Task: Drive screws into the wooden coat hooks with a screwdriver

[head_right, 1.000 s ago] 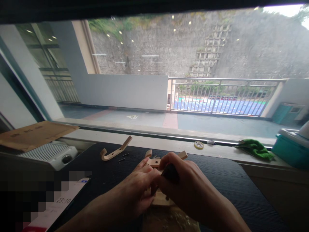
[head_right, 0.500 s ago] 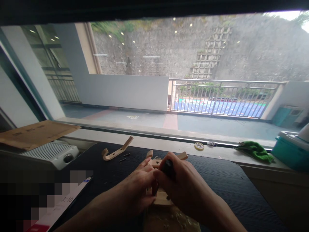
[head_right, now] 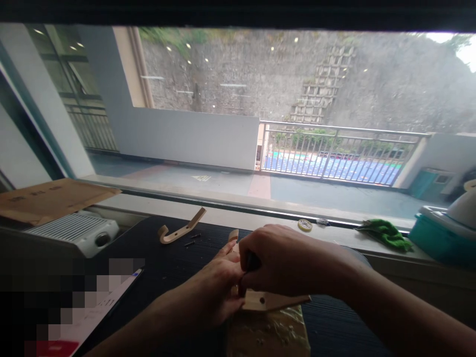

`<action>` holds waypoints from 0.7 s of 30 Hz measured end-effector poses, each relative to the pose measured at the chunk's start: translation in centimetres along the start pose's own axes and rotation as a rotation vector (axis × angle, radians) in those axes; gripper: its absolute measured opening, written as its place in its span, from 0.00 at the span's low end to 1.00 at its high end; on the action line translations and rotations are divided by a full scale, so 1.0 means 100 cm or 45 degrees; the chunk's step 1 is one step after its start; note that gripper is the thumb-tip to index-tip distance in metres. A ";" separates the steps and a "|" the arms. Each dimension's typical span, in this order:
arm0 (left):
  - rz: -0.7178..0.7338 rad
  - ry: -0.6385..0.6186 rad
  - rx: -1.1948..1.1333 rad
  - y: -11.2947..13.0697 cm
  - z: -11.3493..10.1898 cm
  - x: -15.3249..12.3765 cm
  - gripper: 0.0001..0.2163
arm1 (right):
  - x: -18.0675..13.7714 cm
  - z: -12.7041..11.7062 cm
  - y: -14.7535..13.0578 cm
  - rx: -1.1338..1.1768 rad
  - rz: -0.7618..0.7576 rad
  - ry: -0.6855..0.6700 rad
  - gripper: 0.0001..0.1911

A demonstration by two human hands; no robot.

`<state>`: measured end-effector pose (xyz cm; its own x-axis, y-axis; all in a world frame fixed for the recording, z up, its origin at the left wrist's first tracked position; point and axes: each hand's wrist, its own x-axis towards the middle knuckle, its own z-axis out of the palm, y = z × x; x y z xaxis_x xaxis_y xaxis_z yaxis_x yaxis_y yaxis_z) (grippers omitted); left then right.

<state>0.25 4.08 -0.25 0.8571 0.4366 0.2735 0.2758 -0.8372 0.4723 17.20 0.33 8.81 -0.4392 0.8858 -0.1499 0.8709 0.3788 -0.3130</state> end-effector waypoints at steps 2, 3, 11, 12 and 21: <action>0.016 0.010 0.005 -0.001 0.001 0.000 0.11 | 0.002 0.004 0.000 0.027 0.080 0.066 0.12; 0.017 0.020 0.006 -0.002 0.002 0.000 0.11 | 0.002 0.005 -0.001 0.028 0.103 0.098 0.14; 0.025 0.008 -0.009 0.001 -0.003 -0.001 0.08 | -0.008 -0.008 -0.012 -0.128 -0.146 -0.004 0.08; 0.022 0.001 -0.015 0.002 -0.004 -0.001 0.08 | -0.007 -0.008 -0.012 -0.131 -0.168 -0.010 0.09; 0.064 0.024 0.018 0.002 -0.003 0.000 0.08 | -0.002 0.000 -0.011 -0.124 -0.050 0.051 0.09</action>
<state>0.14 3.98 0.10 0.8617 0.3999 0.3123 0.2389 -0.8627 0.4456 16.39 -0.29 9.18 -0.4658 0.8791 -0.1014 0.8714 0.4358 -0.2253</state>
